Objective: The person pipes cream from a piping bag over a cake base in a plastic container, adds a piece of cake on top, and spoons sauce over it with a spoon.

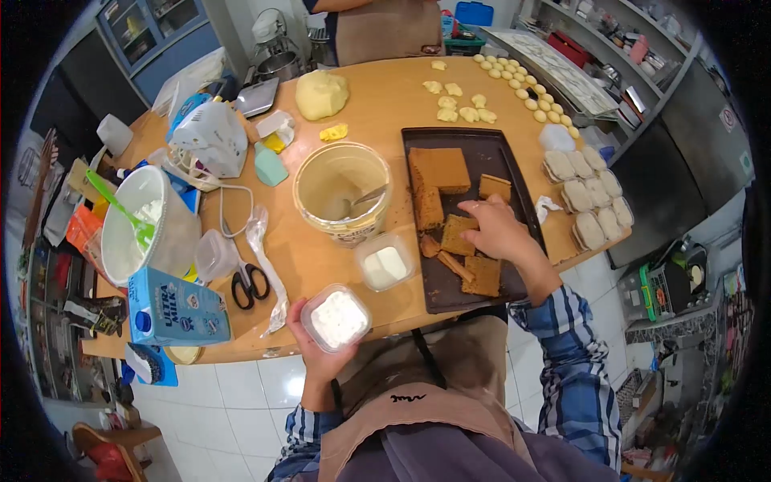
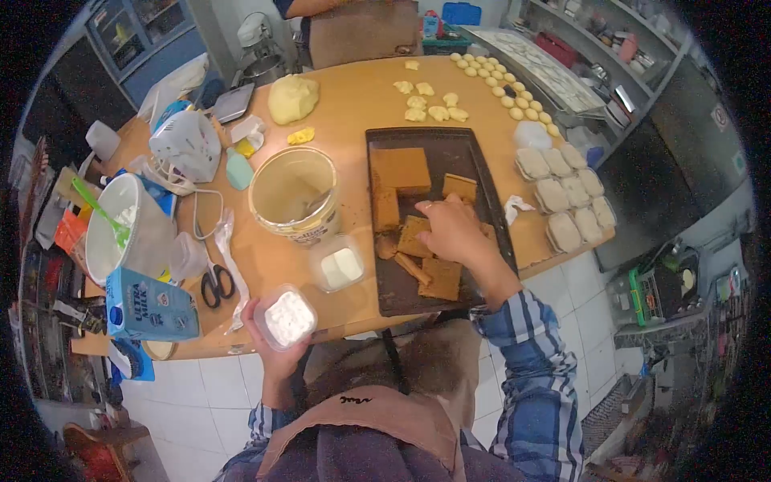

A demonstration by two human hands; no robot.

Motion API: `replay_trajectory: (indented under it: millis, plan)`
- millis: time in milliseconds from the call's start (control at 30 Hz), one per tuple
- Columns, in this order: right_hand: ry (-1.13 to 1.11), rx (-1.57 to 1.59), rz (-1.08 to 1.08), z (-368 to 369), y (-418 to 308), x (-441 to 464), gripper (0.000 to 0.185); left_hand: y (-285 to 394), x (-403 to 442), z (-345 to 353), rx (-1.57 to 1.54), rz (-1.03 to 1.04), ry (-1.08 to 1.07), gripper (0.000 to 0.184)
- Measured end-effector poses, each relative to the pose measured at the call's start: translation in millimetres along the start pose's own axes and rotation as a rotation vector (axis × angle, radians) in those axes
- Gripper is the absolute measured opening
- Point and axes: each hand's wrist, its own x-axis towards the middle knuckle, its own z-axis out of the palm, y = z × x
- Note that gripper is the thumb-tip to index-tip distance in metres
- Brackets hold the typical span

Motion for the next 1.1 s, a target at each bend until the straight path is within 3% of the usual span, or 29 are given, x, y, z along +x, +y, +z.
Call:
replay_trajectory:
  millis: [133, 467, 567, 767, 967, 1100]
  plan:
    - [-0.129, -0.083, 0.035, 2.4, -1.2, 14.6, 0.055, -3.5, 0.0, -0.8, -0.006, -0.001, -0.036, 0.095]
    - [-0.12, -0.053, 0.031, 3.4, -3.5, 21.2, 0.063, -8.6, 0.2, -0.3, -0.05, -0.004, -0.062, 0.094]
    - [-0.176, -0.01, 0.095, -6.3, -7.5, 20.5, 0.053, -12.4, -0.5, -2.0, 0.015, 0.024, -0.071, 0.097]
    - [-0.034, -0.003, -0.033, -1.9, -3.5, 12.8, 0.037, -8.9, 1.0, 0.4, -0.002, -0.003, -0.066, 0.096]
    - [-0.053, 0.364, 0.035, 3.7, 14.4, 5.7, 0.034, -1.6, 1.4, 7.2, 0.037, -0.014, -0.044, 0.092]
    - [0.023, 0.966, 0.16, -2.5, 21.6, -5.9, 0.033, 3.9, -0.2, 12.5, 0.15, -0.039, -0.049, 0.093]
